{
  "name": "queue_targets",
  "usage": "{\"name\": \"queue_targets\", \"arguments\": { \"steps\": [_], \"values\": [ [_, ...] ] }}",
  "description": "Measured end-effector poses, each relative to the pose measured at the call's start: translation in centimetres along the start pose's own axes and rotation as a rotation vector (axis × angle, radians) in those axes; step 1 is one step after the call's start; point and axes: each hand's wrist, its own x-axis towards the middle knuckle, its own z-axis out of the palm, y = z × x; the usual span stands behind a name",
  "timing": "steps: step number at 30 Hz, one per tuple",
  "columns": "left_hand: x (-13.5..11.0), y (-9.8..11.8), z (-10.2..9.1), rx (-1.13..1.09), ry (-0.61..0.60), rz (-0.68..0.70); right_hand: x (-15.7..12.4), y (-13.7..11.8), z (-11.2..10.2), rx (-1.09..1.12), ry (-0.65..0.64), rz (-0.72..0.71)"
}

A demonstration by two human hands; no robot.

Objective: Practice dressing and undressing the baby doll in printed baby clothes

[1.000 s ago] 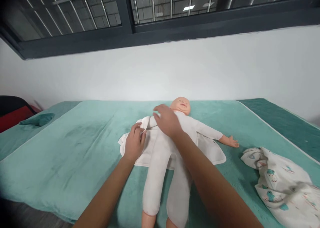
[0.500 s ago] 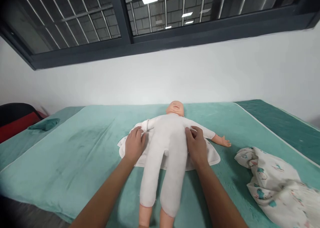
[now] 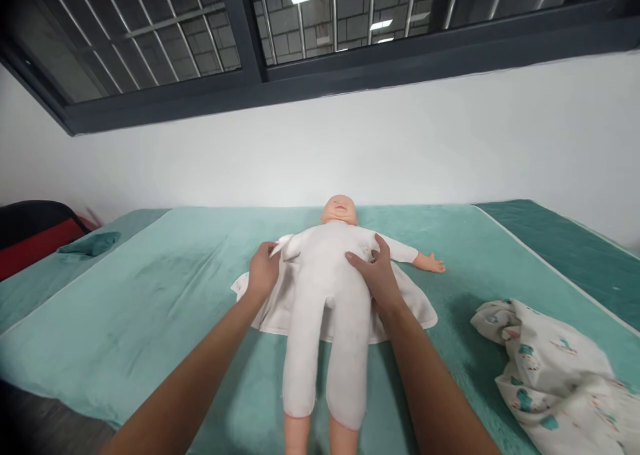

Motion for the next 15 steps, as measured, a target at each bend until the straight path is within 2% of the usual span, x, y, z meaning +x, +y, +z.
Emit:
{"name": "queue_targets", "arguments": {
  "steps": [3, 7, 12, 15],
  "values": [
    [2.0, 2.3, 0.1, -0.039, -0.016, 0.018, -0.6, -0.1, 0.4, 0.058, -0.058, -0.015],
    [3.3, 4.7, 0.1, -0.084, -0.046, 0.085, -1.5, -0.3, 1.2, 0.095, -0.126, -0.033],
    [3.8, 6.2, -0.8, -0.192, -0.103, 0.113, -2.0, -0.3, 1.7, 0.129, -0.195, -0.018],
    [2.9, 7.9, -1.7, -0.216, -0.229, 0.105, -2.1, -0.2, 2.0, 0.146, -0.206, 0.048]
  ]
}}
